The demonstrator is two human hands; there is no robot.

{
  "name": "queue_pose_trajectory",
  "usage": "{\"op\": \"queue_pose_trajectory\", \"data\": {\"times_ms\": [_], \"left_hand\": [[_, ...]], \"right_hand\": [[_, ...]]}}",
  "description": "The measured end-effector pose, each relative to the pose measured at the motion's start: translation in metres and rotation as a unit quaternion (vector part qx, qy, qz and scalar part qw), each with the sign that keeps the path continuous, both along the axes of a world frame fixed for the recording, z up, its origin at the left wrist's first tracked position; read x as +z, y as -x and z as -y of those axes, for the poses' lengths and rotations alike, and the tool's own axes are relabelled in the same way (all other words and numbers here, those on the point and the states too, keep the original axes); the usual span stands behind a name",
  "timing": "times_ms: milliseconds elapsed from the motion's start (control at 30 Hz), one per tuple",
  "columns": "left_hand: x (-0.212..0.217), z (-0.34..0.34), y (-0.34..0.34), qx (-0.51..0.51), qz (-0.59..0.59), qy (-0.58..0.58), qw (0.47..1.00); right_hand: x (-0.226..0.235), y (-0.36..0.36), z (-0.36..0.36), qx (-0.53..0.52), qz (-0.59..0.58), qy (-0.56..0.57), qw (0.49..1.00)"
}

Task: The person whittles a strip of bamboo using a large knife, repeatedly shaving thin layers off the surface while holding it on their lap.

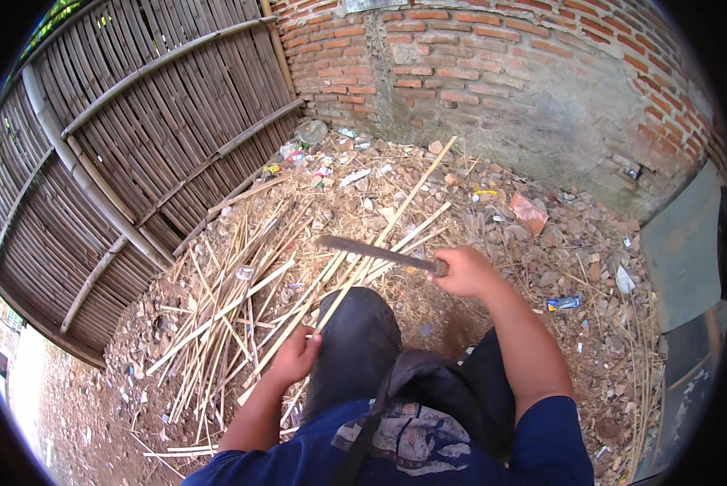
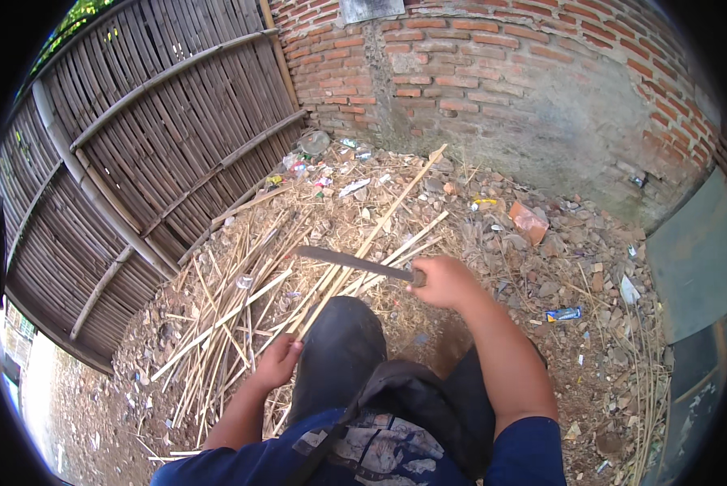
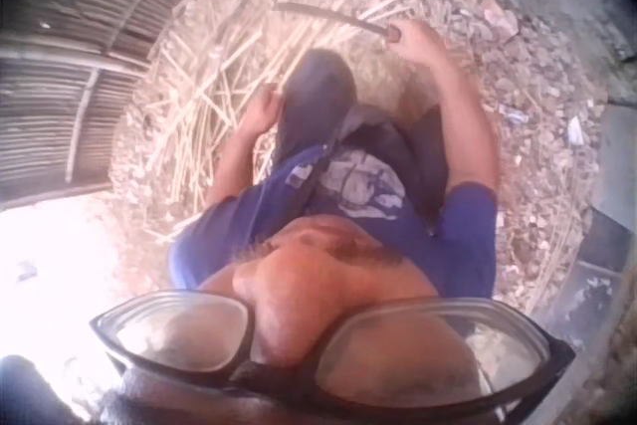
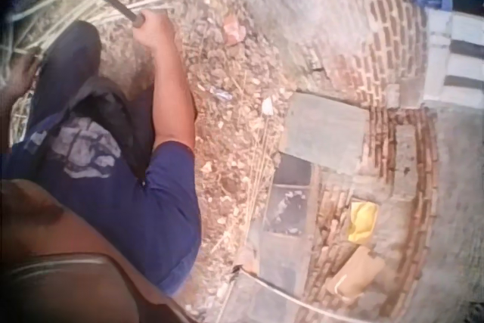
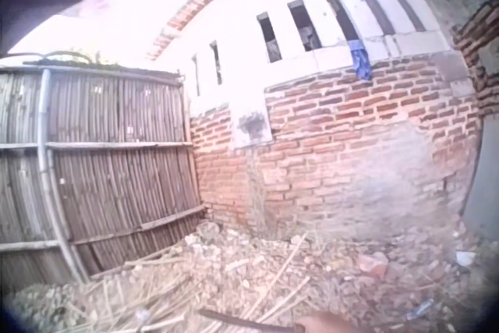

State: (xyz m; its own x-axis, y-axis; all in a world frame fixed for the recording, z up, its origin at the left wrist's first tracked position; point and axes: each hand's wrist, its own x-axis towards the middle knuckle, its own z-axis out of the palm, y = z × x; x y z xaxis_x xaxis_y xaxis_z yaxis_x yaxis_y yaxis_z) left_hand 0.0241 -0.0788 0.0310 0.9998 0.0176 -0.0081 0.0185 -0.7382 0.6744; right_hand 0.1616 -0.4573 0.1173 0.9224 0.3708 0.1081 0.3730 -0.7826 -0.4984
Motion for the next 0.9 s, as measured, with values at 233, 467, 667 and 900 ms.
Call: {"op": "queue_pose_trajectory", "data": {"times_ms": [233, 467, 667, 900], "left_hand": [[0.026, 0.032, -0.018, -0.064, 0.065, -0.070, 0.993], [0.021, 0.039, -0.020, -0.083, 0.092, -0.026, 0.992], [0.021, 0.044, -0.018, -0.127, 0.080, -0.021, 0.989], [0.025, 0.032, 0.002, -0.127, 0.025, 0.019, 0.991]], "right_hand": [[-0.023, -0.006, -0.016, 0.087, 0.054, 0.079, 0.992], [-0.040, -0.036, 0.038, -0.078, -0.075, -0.136, 0.985], [-0.018, -0.002, -0.009, 0.077, -0.011, 0.060, 0.995], [-0.062, -0.047, 0.051, -0.126, -0.064, -0.132, 0.981]]}}
